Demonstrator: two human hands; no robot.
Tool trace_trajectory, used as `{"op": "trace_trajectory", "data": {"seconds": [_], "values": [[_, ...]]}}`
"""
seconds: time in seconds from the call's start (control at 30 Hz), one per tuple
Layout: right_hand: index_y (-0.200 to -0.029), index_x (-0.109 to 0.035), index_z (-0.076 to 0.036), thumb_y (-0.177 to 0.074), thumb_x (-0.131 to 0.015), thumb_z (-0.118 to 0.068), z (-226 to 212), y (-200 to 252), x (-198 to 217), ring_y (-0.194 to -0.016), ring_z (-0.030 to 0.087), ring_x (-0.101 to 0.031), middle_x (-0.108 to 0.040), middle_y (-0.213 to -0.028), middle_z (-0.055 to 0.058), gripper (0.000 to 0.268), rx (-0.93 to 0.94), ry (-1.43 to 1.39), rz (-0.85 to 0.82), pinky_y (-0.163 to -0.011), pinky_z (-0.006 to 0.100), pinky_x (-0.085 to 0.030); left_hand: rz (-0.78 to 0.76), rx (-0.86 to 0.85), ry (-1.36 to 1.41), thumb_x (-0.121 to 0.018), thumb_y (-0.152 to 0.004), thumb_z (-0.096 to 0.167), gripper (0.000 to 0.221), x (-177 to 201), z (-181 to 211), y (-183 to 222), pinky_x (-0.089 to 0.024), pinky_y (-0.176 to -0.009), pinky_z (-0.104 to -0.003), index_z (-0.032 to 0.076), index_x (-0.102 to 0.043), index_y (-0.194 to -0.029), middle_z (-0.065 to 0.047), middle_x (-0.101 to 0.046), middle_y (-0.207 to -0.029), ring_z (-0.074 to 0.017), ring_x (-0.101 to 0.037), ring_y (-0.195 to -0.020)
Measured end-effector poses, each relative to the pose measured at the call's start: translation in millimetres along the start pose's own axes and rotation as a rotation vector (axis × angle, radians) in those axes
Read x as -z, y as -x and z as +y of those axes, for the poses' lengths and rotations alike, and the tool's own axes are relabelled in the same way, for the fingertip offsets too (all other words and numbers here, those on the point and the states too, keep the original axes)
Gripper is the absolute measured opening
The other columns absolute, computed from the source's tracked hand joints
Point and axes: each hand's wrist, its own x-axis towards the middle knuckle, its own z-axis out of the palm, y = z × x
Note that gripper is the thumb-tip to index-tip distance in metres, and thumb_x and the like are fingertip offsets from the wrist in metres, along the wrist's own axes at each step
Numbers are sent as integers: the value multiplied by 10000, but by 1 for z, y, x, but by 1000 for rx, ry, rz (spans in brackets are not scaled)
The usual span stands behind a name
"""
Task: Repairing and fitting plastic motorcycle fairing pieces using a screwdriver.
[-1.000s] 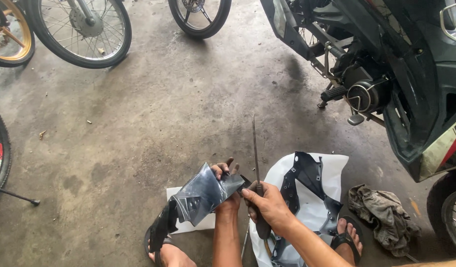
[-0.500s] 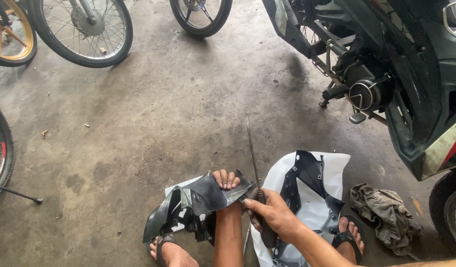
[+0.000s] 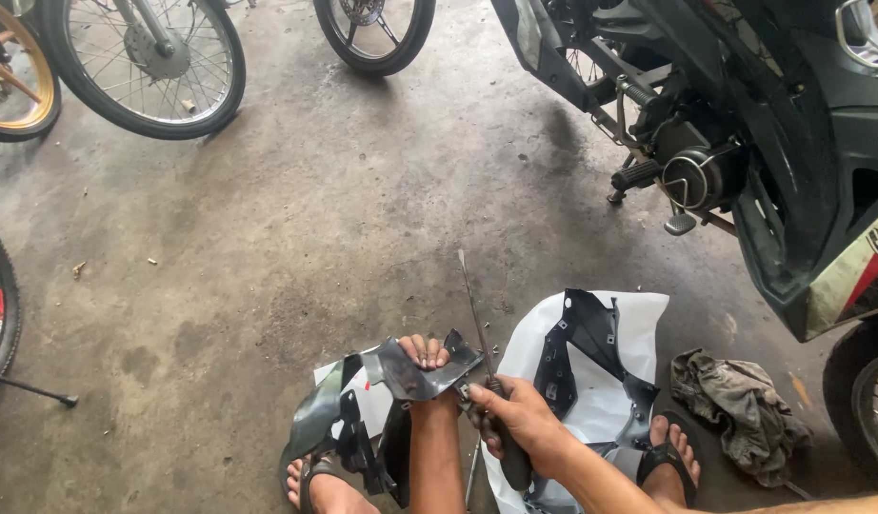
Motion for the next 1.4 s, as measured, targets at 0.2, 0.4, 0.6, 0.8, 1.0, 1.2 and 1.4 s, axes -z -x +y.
{"op": "trace_trajectory", "data": {"seconds": [0.2, 0.4, 0.6, 0.8, 1.0, 1.2, 1.4], "values": [[-875, -568, -49, -977, -654, -344, 10, -10, 7, -444, 135, -507, -532, -621, 30, 324, -16, -2, -59, -414, 294, -418, -5, 72, 32, -561, -1025, 201, 273, 0, -13, 1, -525, -723, -372, 29, -480, -830, -82, -485, -765, -227, -555, -738], [-853, -605, -52, -969, -677, -292, 24, -8, -13, -404, 109, -416, -471, -574, 2, 276, 109, -99, 41, -388, 286, -364, 120, -24, 30, -561, -1042, 224, 276, -12, -18, 15, -526, -716, -369, 33, -528, -845, -89, -525, -783, -241, -580, -759], [-821, -593, -35, -990, -672, -291, 18, -12, 3, -412, 108, -441, -496, -563, -1, 317, 188, 103, 17, -394, 288, -364, 68, 144, 106, -596, -1006, 318, 360, -31, -17, 6, -513, -763, -361, 14, -555, -818, -91, -558, -799, -224, -584, -779], [-792, -583, -49, -977, -681, -281, 30, -10, -2, -402, 116, -427, -476, -548, -1, 313, 141, 30, 19, -385, 298, -357, 97, 61, 75, -602, -1018, 304, 345, -19, -21, 15, -506, -767, -360, 39, -532, -809, -83, -541, -775, -222, -571, -770], [-790, -590, -38, -955, -702, -271, 38, -11, -9, -400, 128, -433, -474, -556, 9, 306, 159, -104, 159, -384, 298, -360, 209, 16, 38, -573, -1009, 371, 441, -17, -17, 23, -495, -678, -369, 46, -509, -718, -90, -510, -701, -238, -557, -695], [-804, -572, -51, -969, -698, -257, 49, -20, 9, -418, 118, -427, -462, -567, 0, 292, 146, -93, 39, -396, 288, -358, 222, 183, 160, -589, -930, 363, 388, -12, -22, 22, -502, -712, -352, 39, -513, -730, -76, -522, -686, -216, -558, -702], [-853, -559, -75, -962, -662, -312, 24, -3, -8, -422, 122, -416, -443, -564, 5, 281, 68, -104, 108, -410, 297, -378, 176, 234, 104, -548, -1067, 342, 357, 29, -19, 23, -509, -756, -368, 51, -553, -859, -71, -531, -778, -227, -567, -765]]}}
